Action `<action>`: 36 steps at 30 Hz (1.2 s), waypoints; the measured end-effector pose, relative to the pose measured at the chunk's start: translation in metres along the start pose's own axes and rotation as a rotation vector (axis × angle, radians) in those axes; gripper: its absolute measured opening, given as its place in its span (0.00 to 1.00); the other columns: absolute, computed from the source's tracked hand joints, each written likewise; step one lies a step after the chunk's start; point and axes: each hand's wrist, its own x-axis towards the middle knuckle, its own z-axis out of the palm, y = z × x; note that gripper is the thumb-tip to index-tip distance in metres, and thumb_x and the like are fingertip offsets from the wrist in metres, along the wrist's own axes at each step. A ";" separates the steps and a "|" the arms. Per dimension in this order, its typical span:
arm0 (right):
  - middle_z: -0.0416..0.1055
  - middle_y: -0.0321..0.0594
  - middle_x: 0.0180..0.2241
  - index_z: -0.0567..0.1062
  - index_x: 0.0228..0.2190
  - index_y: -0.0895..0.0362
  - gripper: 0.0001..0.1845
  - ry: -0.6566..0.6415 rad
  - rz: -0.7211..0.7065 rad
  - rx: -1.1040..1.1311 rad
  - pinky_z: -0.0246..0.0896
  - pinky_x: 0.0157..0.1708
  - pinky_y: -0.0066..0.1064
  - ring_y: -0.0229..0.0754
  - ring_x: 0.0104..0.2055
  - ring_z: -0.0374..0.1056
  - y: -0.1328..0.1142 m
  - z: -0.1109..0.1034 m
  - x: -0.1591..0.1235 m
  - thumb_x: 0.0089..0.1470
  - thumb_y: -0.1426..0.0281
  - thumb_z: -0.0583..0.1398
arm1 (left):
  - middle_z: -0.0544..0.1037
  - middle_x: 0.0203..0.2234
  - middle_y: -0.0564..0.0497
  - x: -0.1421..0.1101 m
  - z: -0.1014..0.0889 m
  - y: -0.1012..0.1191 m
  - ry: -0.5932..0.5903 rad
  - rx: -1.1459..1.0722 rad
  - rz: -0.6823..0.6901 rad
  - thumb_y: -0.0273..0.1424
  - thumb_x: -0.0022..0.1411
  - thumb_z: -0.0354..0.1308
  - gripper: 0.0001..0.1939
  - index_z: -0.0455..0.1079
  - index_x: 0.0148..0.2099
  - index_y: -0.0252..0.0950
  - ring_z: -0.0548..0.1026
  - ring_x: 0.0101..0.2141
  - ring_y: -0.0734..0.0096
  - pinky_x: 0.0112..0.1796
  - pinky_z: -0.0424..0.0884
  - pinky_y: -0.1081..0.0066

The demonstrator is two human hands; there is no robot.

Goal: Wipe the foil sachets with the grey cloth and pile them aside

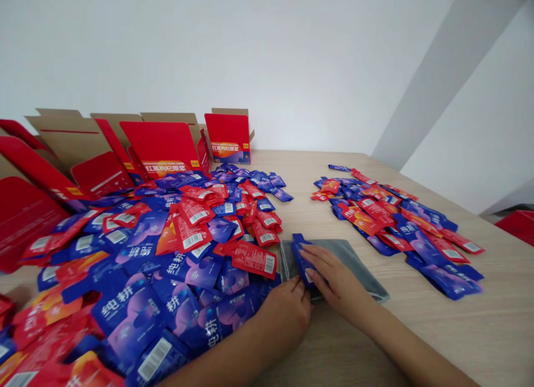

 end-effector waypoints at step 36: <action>0.64 0.53 0.56 0.71 0.51 0.64 0.24 -0.249 -0.050 -0.531 0.66 0.48 0.45 0.58 0.58 0.58 0.012 0.021 -0.002 0.52 0.80 0.54 | 0.77 0.44 0.36 0.002 -0.013 -0.001 -0.013 -0.034 -0.025 0.28 0.62 0.50 0.17 0.71 0.48 0.21 0.74 0.46 0.59 0.48 0.66 0.67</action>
